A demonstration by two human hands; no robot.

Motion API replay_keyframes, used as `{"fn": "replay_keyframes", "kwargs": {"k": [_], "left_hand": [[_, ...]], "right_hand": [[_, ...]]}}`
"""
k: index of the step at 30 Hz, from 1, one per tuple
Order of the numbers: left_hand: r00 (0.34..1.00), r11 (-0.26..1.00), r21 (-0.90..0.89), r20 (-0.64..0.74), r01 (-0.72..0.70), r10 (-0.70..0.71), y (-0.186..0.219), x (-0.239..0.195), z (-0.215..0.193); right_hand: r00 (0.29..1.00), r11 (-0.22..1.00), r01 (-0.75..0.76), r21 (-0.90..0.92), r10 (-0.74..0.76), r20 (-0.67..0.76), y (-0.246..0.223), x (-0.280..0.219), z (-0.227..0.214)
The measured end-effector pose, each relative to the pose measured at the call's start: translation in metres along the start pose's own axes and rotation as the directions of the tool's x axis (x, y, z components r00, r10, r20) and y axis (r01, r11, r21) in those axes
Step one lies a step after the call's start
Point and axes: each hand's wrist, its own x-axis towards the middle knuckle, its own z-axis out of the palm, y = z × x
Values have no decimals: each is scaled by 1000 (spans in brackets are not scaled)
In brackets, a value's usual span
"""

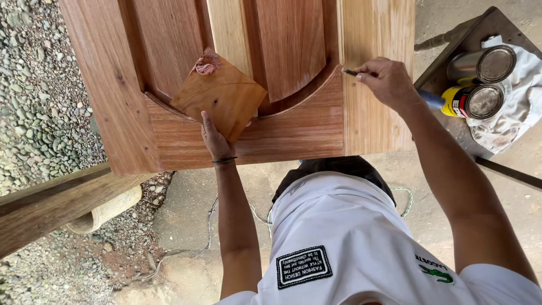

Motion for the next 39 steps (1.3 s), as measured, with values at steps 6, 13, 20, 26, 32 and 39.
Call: {"fn": "replay_keyframes", "kwargs": {"k": [6,13,20,26,32,39], "left_hand": [[988,1000,2,-155,1,-1,-17,17,-5],[984,999,36,-178,2,4,-21,17,0],[980,998,29,-194,57,-50,-20,20,-2],[970,985,-161,-225,55,-91,-5,23,-15],[895,914,-211,-365,-347,256,34,33,-52],[752,678,-381,-518,-629,407,72,24,-92]], "right_hand": [[989,996,54,-71,-43,138,-6,22,-13],[973,998,59,-39,-48,224,-2,34,-20],[975,1000,5,0,-5,220,-5,26,-24],[984,996,-84,25,80,157,-55,6,-33],[946,884,-302,357,323,2,-36,-13,-20],[881,543,-441,715,413,230,-23,-22,20]]}}
